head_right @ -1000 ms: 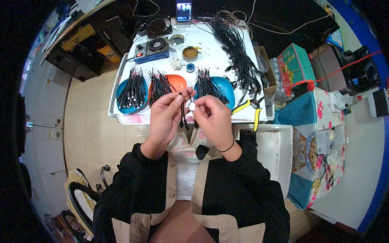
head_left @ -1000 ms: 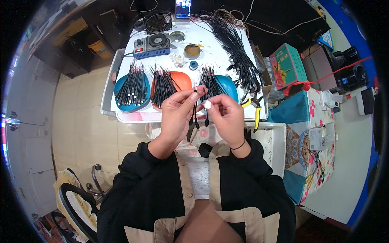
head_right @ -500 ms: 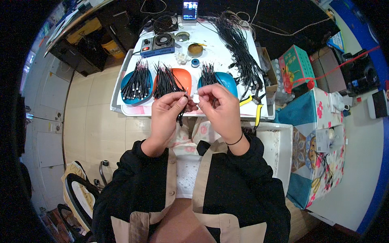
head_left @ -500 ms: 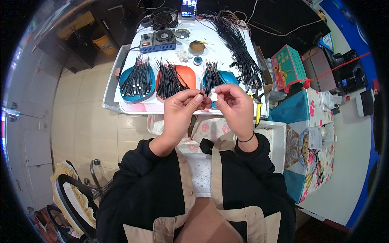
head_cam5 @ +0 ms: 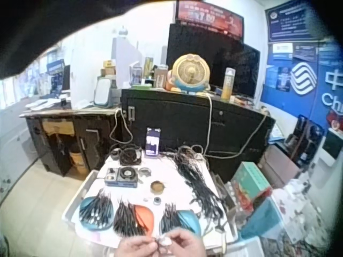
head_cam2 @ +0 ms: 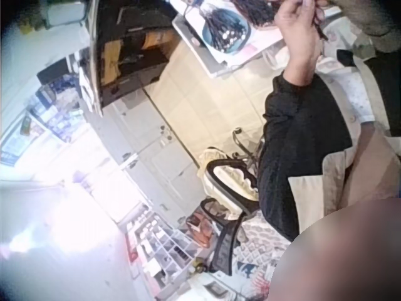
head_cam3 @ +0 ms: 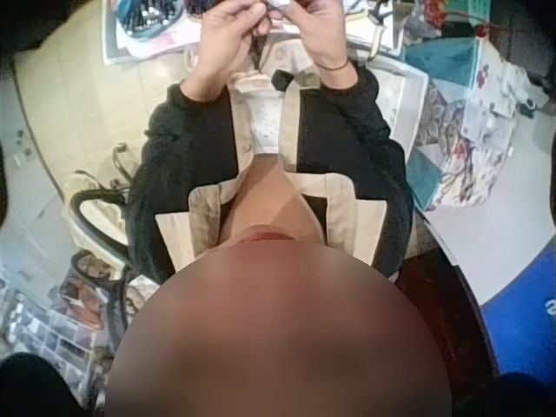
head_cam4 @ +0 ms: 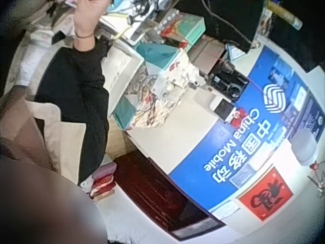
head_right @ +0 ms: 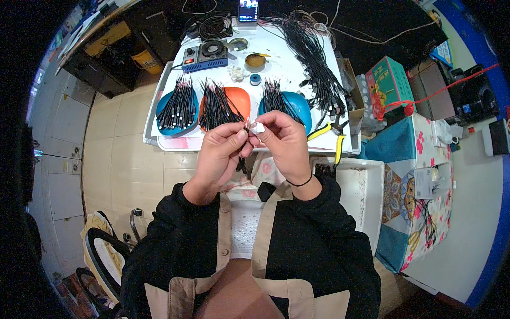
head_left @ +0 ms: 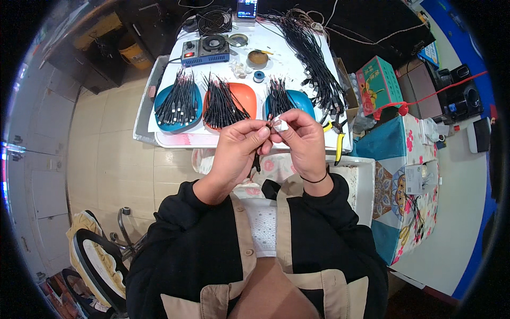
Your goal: The person repeatedly picks up black cables and small white components, attaches the components to the cable ends, and places the finished items into a blue tray on the table. The process is repeated continuously throughout the clip.
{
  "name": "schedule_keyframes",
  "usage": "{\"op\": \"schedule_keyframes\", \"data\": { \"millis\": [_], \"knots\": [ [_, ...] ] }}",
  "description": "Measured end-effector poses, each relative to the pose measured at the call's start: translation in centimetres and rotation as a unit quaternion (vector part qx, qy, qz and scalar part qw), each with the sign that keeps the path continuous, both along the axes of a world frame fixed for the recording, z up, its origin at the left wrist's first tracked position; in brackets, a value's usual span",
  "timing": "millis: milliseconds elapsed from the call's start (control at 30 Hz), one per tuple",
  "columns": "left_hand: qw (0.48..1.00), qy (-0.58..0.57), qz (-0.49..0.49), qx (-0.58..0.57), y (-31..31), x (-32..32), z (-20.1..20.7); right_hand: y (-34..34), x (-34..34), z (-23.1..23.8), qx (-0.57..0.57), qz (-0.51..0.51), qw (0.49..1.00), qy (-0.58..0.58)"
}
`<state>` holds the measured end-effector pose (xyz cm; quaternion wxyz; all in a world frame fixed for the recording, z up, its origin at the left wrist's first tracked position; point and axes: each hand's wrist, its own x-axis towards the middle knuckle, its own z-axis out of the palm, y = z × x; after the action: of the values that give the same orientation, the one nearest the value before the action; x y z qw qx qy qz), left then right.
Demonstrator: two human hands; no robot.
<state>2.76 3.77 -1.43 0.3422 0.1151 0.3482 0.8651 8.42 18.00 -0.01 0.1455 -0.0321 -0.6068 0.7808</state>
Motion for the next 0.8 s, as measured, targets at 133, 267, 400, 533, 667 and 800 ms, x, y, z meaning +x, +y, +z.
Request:
{"op": "schedule_keyframes", "data": {
  "millis": [133,267,400,533,667,800],
  "knots": [
    [1.000,-0.002,-0.005,0.000,-0.1,0.0,0.1,0.1,0.1,-0.2,-0.015,0.001,1.000,0.003],
    [0.999,0.033,0.005,-0.024,-0.1,-0.2,0.0,0.2,0.3,0.5,-0.011,0.004,1.000,0.007],
    [0.999,0.037,0.001,-0.030,-0.1,-0.2,0.0,0.3,0.4,0.7,0.011,0.004,1.000,-0.008],
    [1.000,0.015,-0.004,-0.002,-0.2,-0.1,-0.1,0.3,0.4,0.1,-0.112,0.026,0.993,-0.033],
    [0.999,-0.010,-0.036,0.019,-0.2,-0.2,-0.2,0.2,0.2,-0.7,-0.301,0.127,0.944,-0.037],
    [0.999,-0.013,-0.043,0.016,-0.3,-0.3,-0.2,-0.2,0.4,-0.9,-0.273,0.103,0.956,-0.040]
  ]
}}
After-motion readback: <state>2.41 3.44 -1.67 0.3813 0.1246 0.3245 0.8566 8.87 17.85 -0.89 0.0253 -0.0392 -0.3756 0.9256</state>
